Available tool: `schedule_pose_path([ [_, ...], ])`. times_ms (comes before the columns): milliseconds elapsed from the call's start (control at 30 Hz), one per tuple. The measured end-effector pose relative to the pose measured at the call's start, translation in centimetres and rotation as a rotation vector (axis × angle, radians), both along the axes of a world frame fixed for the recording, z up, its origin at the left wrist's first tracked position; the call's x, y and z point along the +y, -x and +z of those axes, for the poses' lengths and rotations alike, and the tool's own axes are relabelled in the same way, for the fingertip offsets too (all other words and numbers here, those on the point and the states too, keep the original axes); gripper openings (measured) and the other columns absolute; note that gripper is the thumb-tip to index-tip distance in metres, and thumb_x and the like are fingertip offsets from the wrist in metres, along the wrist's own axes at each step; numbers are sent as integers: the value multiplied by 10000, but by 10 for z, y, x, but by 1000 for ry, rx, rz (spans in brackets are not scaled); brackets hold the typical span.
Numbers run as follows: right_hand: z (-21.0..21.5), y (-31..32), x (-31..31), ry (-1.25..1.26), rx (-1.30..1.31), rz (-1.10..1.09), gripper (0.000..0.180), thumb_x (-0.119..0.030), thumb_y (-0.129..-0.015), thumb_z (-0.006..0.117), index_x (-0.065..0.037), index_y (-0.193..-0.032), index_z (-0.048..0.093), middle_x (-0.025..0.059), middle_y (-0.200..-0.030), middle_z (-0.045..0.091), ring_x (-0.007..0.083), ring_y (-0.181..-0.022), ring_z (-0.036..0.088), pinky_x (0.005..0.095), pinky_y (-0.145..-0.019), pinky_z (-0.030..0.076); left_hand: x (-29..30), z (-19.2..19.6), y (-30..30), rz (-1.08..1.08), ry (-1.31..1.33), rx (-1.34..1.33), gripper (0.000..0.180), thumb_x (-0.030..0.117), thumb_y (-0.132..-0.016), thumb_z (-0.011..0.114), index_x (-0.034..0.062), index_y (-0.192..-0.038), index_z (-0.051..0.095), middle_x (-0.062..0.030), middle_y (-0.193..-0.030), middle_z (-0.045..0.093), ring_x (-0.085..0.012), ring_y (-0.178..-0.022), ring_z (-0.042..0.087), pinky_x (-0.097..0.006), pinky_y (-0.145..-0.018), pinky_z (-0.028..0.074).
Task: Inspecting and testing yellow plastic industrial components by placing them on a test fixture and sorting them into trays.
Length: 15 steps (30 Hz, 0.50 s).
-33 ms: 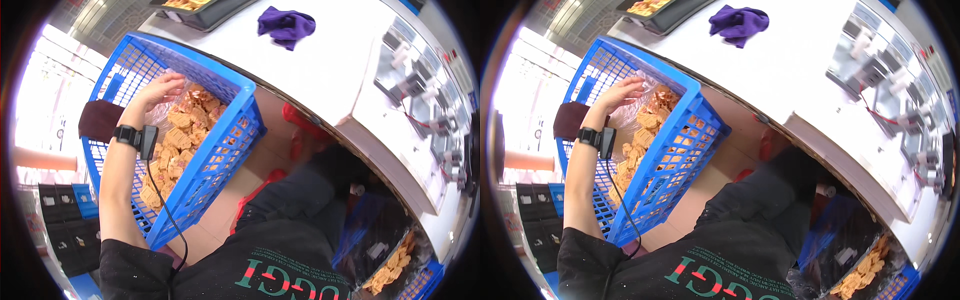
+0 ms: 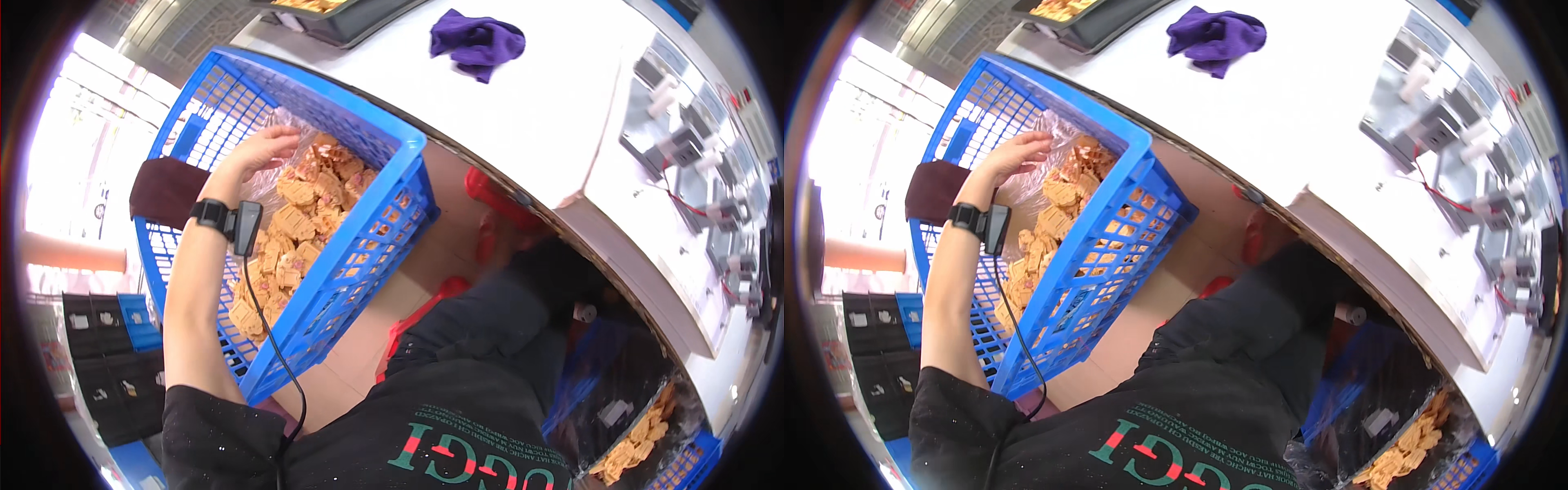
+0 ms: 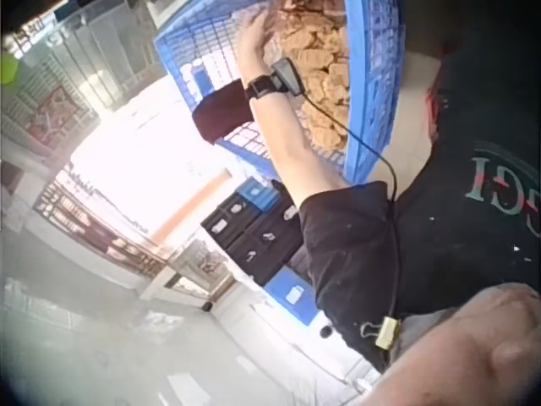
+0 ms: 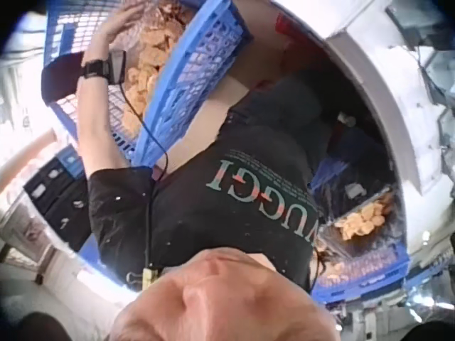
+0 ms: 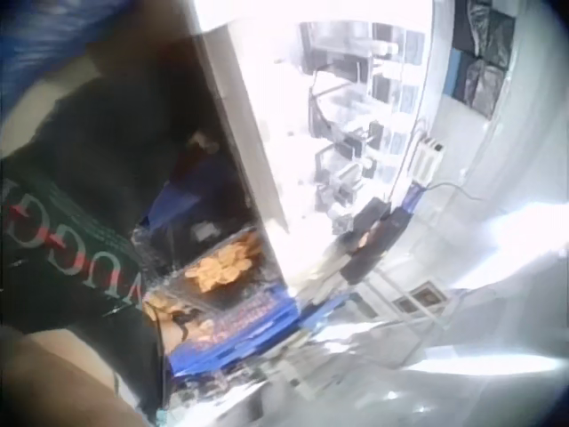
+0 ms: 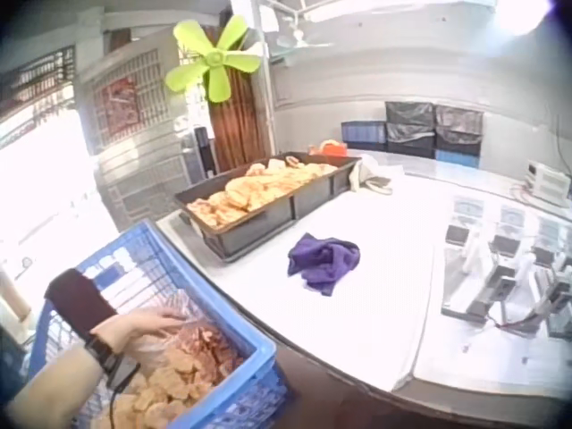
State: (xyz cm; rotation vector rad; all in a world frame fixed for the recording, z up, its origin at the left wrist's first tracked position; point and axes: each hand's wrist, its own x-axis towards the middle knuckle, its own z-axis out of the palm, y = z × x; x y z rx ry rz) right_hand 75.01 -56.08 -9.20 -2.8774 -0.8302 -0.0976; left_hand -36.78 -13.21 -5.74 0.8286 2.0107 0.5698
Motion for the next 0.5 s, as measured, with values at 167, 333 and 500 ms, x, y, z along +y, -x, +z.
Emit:
schedule_pose_path([
  [167,19,1,46,-138,-121,110,514,-309,-1029,517,-54,-1471,454,107,-1479,500,207,-1379,393,351,-1173,249,-15,-79,33,-13,344,68,521,461,-901,712,217,-1350,608,14,-1198,647,-108,-1023,598,-315,-868,498],
  [333,42,8,78,-309,-279,205,455,-283,-1018,575,-23,-1389,531,152,-1372,578,248,-1242,505,361,-1080,362,-23,-155,1,-396,468,88,770,521,-840,742,164,-1480,506,-133,-1405,574,-266,-1236,576,-367,-987,500],
  [500,76,19,137,-494,-464,282,401,-256,-1006,632,8,-1307,608,196,-1264,656,290,-1104,617,371,-987,476,-19,-183,-84,-829,308,122,782,470,-846,727,101,-1479,455,-241,-1416,538,-398,-1319,520,-429,-1038,479],
])
